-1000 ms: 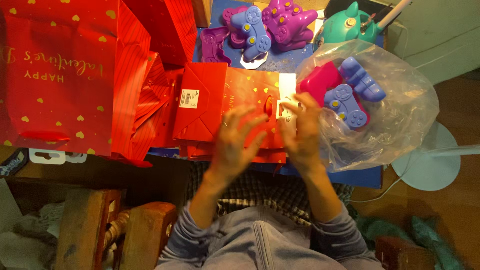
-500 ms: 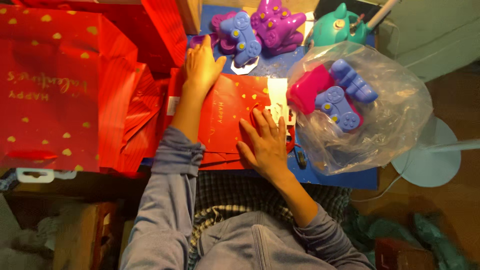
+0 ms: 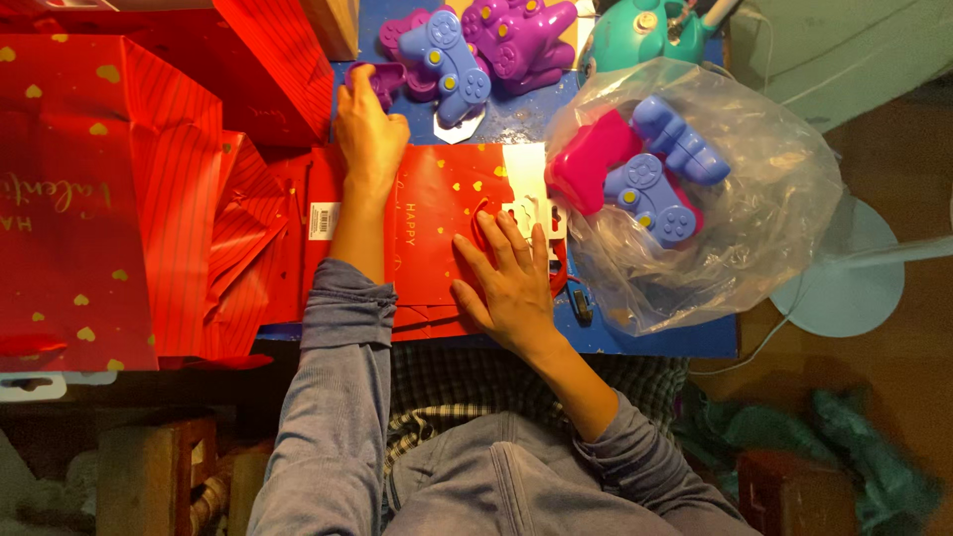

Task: The person packs plastic toy game controllers into red Valentine's Day gift bags, folding the bag flaps closed and stacking the filled bags. They use a small blue utility knife to cut a tag or fastener off a pink toy before placing it with the others.

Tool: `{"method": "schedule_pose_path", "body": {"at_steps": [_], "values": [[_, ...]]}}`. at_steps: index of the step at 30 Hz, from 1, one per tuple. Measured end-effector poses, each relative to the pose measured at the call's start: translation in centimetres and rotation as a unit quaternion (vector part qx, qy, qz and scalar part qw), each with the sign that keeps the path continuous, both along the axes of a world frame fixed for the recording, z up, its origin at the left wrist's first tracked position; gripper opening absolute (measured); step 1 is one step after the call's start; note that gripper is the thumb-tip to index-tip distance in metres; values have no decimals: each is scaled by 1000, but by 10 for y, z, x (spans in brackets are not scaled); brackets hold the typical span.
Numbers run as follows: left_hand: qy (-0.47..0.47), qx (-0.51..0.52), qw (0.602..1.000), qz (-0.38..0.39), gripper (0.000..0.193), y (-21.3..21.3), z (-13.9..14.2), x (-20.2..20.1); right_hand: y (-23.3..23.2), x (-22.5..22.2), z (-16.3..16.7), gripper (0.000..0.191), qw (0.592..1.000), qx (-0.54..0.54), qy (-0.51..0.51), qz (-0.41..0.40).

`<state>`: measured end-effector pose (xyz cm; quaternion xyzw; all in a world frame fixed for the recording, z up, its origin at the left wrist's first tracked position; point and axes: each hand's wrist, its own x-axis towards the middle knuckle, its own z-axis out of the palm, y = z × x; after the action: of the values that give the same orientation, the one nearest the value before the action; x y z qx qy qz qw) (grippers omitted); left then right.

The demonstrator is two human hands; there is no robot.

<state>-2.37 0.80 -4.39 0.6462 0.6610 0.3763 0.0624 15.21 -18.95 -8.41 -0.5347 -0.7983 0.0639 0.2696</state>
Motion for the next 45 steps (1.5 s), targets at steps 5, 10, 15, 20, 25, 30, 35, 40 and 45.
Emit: {"method": "schedule_pose_path", "body": {"at_steps": [5, 10, 15, 20, 25, 30, 35, 40, 45], "values": [[20, 112, 993, -33, 61, -2, 7, -4, -1, 1, 1, 55, 1000, -1, 4, -1], [7, 235, 969, -70, 58, -17, 26, -14, 0, 0, 1, 54, 1000, 5, 10, 1], [-392, 122, 898, -160, 57, -85, 17, -4, -8, 9, 4, 51, 991, -3, 132, -5], [-736, -145, 618, -236, 80, -139, -10, -17, -35, 52, 14, 47, 981, 4, 173, -86], [-854, -256, 400, -210, 74, -167, -39, -8, -42, 74, 19, 53, 982, -48, 109, -149], [-888, -274, 287, -234, 68, -180, -55, 6, -28, 69, 16, 57, 983, -56, 40, -170], [-897, -259, 240, -267, 66, -191, -65, 11, -34, 80, 13, 53, 977, -73, 89, -179], [-886, -280, 263, -260, 71, -190, -65, 15, -57, 111, 15, 61, 886, -262, 318, -214], [-887, -284, 251, -263, 74, -190, -56, 17, -66, 129, 6, 66, 656, -326, 670, -123]]}}
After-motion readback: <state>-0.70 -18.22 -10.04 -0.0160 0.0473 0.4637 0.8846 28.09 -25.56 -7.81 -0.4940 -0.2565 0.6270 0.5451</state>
